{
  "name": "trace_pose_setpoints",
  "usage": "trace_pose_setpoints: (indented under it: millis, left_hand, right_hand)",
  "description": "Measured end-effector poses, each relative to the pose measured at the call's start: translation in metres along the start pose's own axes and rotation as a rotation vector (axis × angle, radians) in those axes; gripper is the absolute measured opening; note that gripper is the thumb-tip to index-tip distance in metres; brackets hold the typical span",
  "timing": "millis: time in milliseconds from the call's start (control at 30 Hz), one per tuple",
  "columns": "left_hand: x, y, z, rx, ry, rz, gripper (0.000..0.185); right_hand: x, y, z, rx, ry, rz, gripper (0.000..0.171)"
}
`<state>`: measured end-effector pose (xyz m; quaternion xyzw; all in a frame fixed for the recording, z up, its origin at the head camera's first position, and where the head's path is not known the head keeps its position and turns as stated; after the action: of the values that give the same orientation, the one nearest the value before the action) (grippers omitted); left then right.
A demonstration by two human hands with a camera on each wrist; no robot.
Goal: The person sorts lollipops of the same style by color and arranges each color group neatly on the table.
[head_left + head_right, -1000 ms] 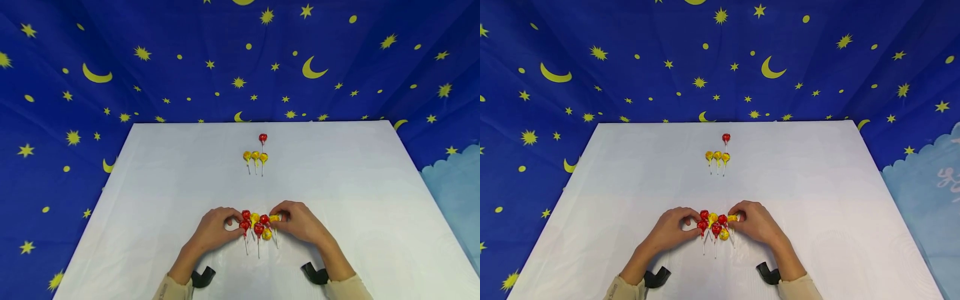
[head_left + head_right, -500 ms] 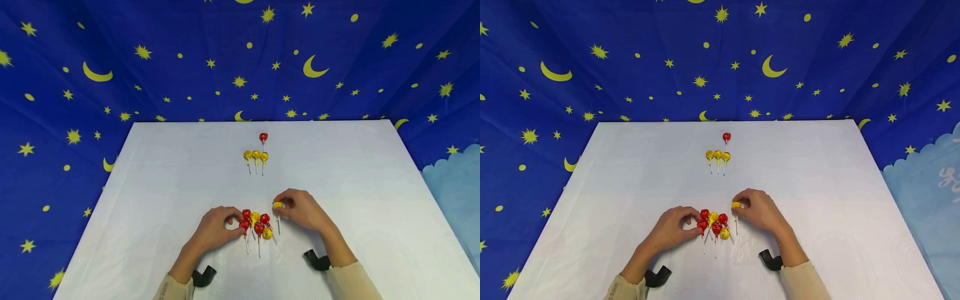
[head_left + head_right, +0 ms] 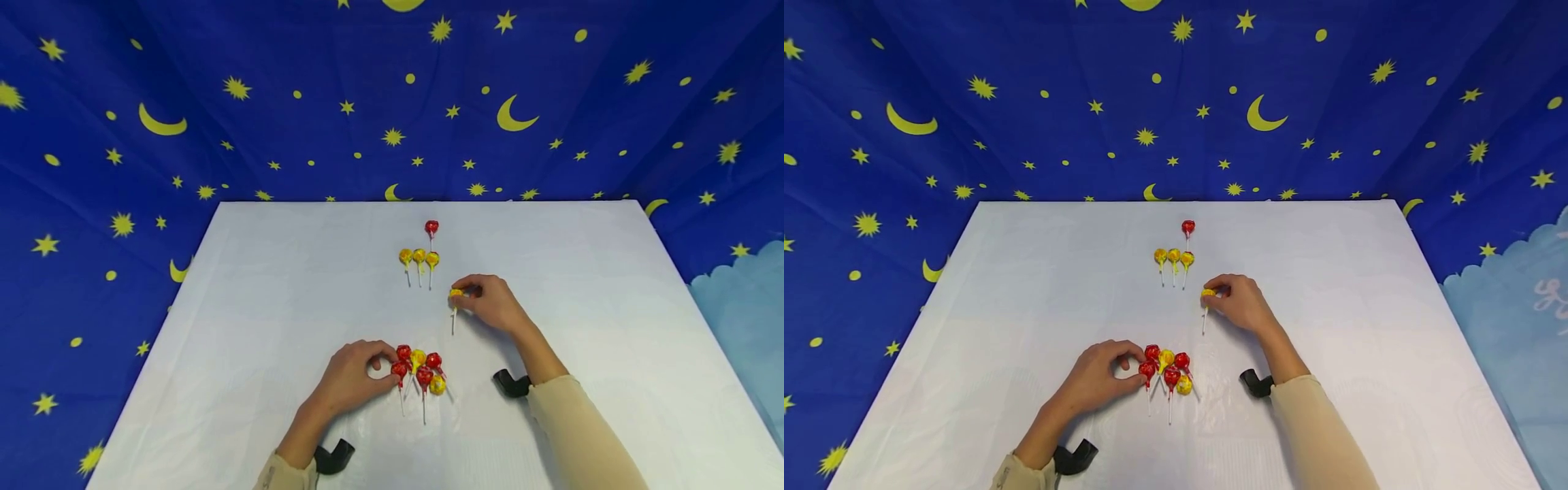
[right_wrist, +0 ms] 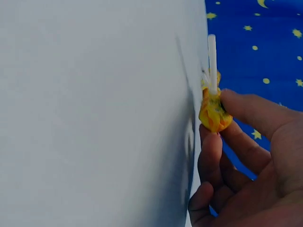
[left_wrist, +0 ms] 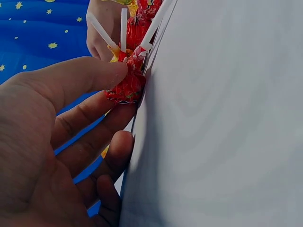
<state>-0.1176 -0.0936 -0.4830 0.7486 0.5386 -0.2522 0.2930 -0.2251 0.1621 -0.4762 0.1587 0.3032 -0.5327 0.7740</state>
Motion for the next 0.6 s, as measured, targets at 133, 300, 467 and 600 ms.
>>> trace_pose_setpoints:
  millis: [133,300,467,600]
  left_hand:
    - [0.000,0.000,-0.001,0.004,-0.001,0.010,0.019]
    - [-0.001,0.000,-0.001,0.002,-0.001,0.012,0.018]
    - [0.000,0.002,0.001,-0.004,0.000,0.016,0.018]
    - [0.000,0.001,0.001,-0.008,0.010,0.019,0.018]
  right_hand:
    - [-0.002,-0.015,-0.004,0.017,0.021,-0.020,0.027]
    - [-0.009,-0.034,-0.006,0.049,0.040,-0.049,0.029]
    - [-0.011,-0.047,-0.013,0.062,0.064,-0.065,0.029]
    - [-0.011,-0.058,-0.018,0.033,0.085,-0.076,0.028]
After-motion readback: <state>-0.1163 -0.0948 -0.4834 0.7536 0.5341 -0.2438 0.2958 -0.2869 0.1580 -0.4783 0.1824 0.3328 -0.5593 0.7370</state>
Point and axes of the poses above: each hand's wrist, its own y-axis away from the middle knuckle, its own x-axis out of the palm, z = x × y, the point moved 6 cm from there along -y, towards the middle knuckle, and after that the axes turned 15 degrees about -x, right-handed, at the moved point
